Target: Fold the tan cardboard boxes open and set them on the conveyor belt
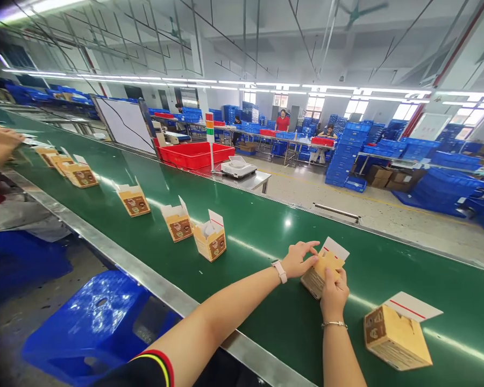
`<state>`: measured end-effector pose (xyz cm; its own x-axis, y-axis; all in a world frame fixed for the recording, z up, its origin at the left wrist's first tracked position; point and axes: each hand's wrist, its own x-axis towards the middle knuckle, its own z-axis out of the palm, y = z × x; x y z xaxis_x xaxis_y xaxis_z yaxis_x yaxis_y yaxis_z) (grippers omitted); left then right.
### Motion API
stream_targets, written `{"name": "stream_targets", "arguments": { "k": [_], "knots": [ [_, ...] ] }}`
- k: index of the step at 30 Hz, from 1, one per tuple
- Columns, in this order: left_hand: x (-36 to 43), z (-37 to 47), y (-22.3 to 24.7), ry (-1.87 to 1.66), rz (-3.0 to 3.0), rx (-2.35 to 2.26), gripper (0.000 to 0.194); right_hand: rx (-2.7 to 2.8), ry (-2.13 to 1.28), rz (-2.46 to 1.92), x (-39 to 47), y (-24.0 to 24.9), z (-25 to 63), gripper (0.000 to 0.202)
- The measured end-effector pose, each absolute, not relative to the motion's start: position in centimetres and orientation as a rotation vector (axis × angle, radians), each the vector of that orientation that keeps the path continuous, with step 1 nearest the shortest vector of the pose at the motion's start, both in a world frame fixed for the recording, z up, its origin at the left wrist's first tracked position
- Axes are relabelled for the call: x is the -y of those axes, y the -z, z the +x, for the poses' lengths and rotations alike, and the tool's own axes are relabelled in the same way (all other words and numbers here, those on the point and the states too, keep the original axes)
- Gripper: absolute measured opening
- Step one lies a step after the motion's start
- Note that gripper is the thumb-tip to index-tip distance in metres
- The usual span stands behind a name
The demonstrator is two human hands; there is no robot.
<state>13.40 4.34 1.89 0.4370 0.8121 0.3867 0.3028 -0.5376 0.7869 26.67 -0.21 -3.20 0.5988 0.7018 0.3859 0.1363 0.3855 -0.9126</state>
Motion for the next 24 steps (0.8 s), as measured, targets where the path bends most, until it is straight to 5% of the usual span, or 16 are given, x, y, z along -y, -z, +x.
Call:
{"name": "stream_targets", "arguments": {
  "k": [4, 9, 13, 19, 22, 24],
  "knots": [
    [-3.3, 13.8, -1.5, -1.01, 2.169, -0.836, 0.02, 0.846, -0.601, -1.095, 1.6, 2.0, 28.6, 0.042],
    [-2.3, 13.6, -0.8, -0.948, 2.263, -0.744, 0.033, 1.11, -0.643, -1.192, 3.7, 1.3, 31.3, 0.04],
    [-2.3, 15.0, -1.2, -0.932, 2.281, -0.701, 0.018, 1.035, -0.546, -1.196, 4.0, 1.4, 30.9, 0.042],
    [-1.1, 18.6, -1.7, -0.998, 1.542, -0.961, 0.009, 0.832, -0.355, -1.258, 3.0, 1.9, 30.0, 0.033],
    [-1.3, 19.4, -2.2, -0.779, 1.174, -1.079, 0.037, 0.765, -0.395, -1.35, 2.5, 2.5, 31.0, 0.04],
    [-2.0, 19.8, -2.6, -0.639, 1.133, -1.074, 0.038, 0.712, -0.46, -1.41, 2.3, 2.8, 31.8, 0.041]
  ]
}}
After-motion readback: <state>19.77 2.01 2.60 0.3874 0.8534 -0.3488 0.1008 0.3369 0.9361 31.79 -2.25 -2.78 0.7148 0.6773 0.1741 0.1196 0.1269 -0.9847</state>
